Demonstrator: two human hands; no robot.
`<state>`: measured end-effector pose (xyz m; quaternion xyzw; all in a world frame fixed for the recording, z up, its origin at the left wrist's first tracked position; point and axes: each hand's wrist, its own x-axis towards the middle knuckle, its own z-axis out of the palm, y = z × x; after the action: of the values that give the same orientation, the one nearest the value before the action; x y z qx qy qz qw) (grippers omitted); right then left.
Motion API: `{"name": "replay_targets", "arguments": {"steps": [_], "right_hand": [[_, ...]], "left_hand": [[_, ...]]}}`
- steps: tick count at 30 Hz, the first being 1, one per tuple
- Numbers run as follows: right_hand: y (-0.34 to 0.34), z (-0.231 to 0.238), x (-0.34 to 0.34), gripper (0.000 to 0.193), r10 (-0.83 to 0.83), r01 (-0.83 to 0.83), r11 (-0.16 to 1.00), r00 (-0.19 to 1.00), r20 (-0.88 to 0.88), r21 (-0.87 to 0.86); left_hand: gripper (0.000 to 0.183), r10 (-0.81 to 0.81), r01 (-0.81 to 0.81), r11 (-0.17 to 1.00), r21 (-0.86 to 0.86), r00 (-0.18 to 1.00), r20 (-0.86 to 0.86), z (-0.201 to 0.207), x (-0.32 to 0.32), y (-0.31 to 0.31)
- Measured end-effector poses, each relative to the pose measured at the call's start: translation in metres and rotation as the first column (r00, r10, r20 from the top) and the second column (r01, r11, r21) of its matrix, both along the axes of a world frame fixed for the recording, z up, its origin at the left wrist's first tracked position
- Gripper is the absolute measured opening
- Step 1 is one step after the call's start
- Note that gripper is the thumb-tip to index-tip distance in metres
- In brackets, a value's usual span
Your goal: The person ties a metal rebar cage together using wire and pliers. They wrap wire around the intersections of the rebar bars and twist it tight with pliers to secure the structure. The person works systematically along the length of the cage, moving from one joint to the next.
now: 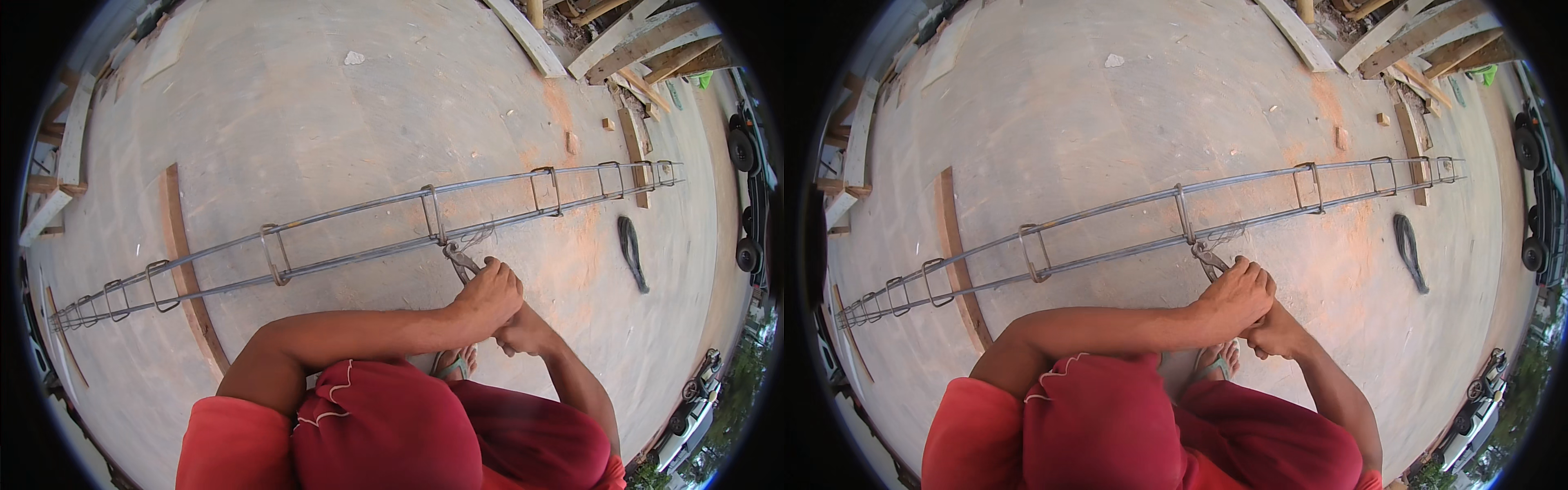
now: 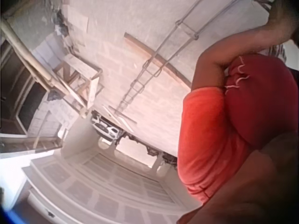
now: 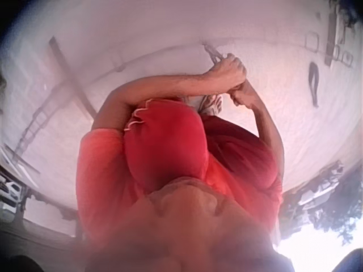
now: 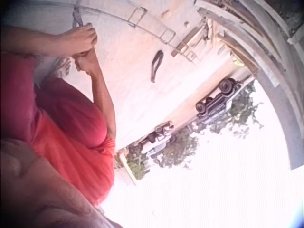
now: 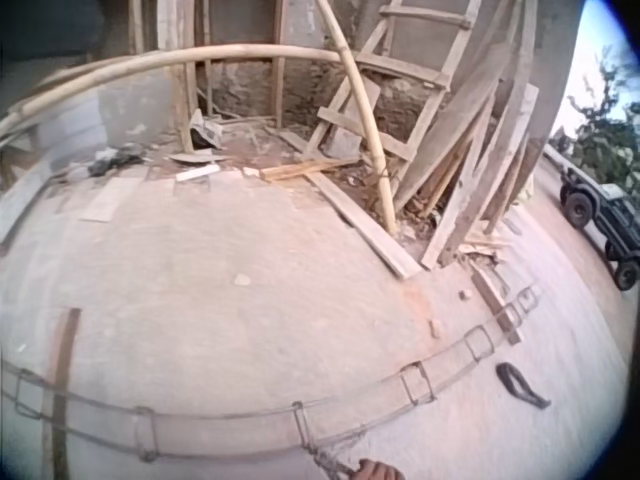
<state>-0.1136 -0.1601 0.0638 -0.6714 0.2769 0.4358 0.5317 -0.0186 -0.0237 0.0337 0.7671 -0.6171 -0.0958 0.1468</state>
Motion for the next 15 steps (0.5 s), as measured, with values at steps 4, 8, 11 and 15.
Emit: {"name": "replay_targets", "arguments": {"steps": [4, 8, 11, 15], "right_hand": [[-0.010, -0.044, -0.042, 0.013, -0.277, 0.467, 0.714, 0.872, -0.403, 0.521], [0.017, -0.032, -0.045, 0.019, -0.261, 0.401, 0.684, 0.915, -0.308, 0.610], [0.018, -0.017, -0.031, 0.018, -0.081, 0.125, 0.857, 0.991, -0.108, 0.500], [0.007, -0.007, -0.039, 0.015, -0.019, -0.013, 0.925, 0.997, 0.080, 0.380]], "left_hand": [[0.048, -0.087, 0.086, 0.996, -0.017, 0.989, -0.123, -0.004, -0.007, 0.017], [0.048, -0.168, 0.309, 0.920, 0.240, 0.866, -0.471, -0.001, 0.008, 0.019], [0.039, -0.231, 0.381, 0.922, 0.066, 0.680, -0.696, 0.020, 0.037, 0.042], [0.039, 0.326, -0.427, 0.903, 0.050, 0.606, -0.726, 0.052, 0.089, 0.075]]}}
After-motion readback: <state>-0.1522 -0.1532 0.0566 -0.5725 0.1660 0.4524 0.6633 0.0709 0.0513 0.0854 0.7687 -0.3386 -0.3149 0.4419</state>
